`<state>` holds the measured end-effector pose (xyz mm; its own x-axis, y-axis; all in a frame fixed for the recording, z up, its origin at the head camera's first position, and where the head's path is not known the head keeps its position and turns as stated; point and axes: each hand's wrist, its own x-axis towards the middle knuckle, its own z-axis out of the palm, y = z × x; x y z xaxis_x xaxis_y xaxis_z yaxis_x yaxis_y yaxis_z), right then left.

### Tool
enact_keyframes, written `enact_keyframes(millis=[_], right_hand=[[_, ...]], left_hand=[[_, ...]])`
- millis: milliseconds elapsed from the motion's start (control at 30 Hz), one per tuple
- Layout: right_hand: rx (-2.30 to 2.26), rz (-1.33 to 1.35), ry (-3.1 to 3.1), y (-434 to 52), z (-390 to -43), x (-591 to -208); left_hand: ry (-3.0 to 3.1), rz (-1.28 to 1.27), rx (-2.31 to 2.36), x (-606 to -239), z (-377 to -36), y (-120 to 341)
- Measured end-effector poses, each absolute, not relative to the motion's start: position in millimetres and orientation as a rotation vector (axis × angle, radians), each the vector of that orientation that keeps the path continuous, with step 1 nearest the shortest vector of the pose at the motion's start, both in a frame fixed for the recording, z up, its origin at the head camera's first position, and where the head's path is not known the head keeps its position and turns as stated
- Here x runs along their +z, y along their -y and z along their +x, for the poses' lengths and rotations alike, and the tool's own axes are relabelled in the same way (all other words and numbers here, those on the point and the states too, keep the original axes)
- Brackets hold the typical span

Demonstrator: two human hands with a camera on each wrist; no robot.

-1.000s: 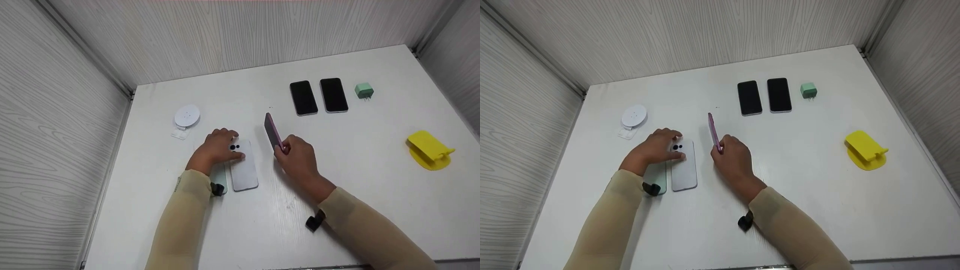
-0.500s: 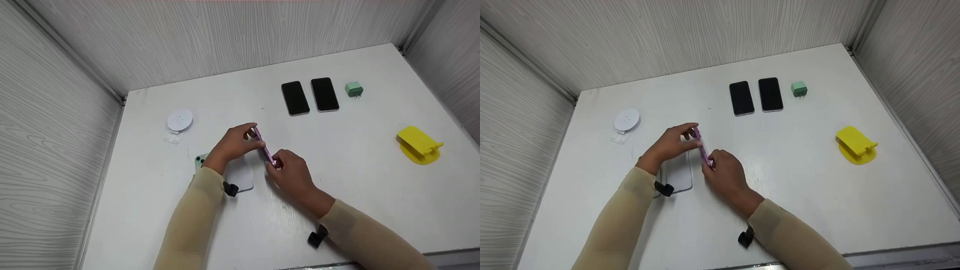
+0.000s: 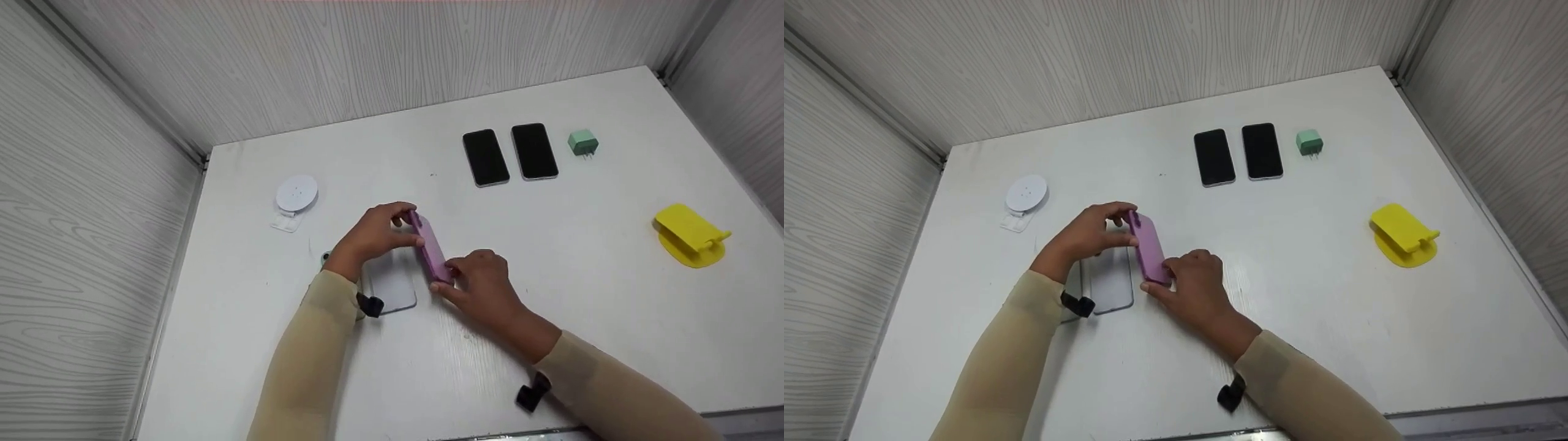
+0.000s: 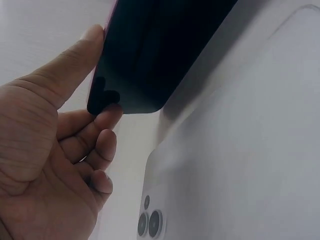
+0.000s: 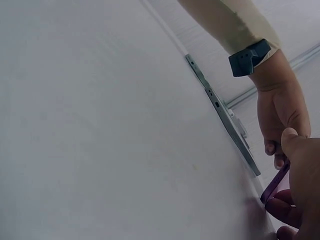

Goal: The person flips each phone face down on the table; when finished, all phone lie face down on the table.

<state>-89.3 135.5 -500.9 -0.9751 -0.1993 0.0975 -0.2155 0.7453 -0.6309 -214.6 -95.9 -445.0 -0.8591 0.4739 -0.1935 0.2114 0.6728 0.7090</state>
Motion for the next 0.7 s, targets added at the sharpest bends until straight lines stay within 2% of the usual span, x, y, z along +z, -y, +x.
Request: enact_keyframes(millis=[300,700], right_hand=[[0.791,0.376,2.98,-139.6,-85.6,-504.8],[0.777,0.379,2.976,-140.9,-81.4,-509.6]], left_hand=[[-2.485,0.534,0.873,-447.0,-211.8,97.4],[-2.525,0.613,0.718,-450.6,-217.2,90.9]])
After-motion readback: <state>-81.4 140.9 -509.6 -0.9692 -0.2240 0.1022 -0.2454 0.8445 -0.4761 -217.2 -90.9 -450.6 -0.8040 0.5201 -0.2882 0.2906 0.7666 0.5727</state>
